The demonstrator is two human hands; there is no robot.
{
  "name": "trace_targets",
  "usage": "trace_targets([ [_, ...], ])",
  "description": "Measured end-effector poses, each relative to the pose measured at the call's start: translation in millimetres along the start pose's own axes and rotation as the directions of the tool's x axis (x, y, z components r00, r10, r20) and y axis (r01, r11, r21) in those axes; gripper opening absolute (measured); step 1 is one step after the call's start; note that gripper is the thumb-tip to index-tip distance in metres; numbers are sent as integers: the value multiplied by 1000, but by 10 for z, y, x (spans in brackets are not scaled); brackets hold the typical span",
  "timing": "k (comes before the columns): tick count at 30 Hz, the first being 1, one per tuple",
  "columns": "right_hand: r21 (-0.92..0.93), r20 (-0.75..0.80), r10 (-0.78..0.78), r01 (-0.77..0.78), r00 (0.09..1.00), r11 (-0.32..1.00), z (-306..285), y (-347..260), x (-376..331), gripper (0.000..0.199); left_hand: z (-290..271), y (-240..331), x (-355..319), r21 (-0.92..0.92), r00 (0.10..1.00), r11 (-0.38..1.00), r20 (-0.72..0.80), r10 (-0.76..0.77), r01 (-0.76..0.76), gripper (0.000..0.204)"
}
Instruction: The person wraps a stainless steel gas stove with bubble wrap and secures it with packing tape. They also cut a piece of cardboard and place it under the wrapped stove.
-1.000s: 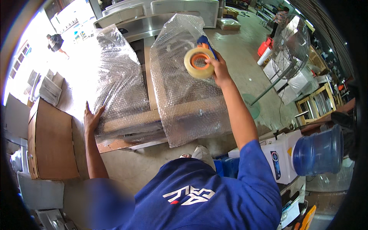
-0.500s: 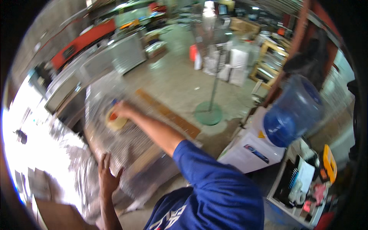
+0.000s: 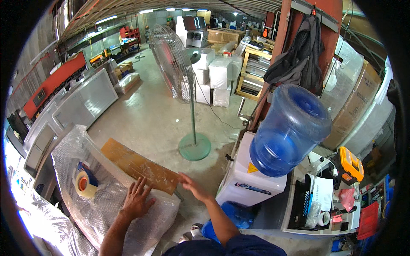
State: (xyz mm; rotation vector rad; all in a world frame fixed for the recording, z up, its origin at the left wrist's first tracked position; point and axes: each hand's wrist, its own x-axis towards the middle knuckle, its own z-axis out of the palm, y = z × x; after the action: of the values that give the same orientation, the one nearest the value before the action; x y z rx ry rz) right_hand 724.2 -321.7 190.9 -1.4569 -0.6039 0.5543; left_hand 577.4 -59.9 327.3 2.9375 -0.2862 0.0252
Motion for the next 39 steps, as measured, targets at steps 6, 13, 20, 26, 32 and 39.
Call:
trace_targets([
  [6, -405, 132, -85, 132, 988, 905, 410, 663, -515, 108, 14, 26, -89, 149, 965, 982, 217, -144, 113, 76],
  [13, -275, -99, -56, 27, 993, 961, 930, 1034, -256, 95, 164, -24, -101, 202, 998, 979, 56, -42, 29, 68],
  [20, -264, -258, -144, 73, 955, 962, 1015, 957, -354, 37, 160, 26, -58, 286, 996, 957, 80, 24, -46, 65],
  [26, -328, -260, -221, 129, 940, 936, 1234, 1077, -522, 42, 124, 133, 9, 274, 973, 946, 196, 122, -174, 66],
  [32, -245, -454, -275, 178, 848, 953, 1316, 769, -468, 56, 0, -92, 112, 92, 957, 961, 156, 244, -260, 42],
  [39, -377, -41, -295, 258, 955, 889, 1693, 1029, -598, 39, -17, -108, 195, -25, 951, 958, 118, 287, -286, 25],
])
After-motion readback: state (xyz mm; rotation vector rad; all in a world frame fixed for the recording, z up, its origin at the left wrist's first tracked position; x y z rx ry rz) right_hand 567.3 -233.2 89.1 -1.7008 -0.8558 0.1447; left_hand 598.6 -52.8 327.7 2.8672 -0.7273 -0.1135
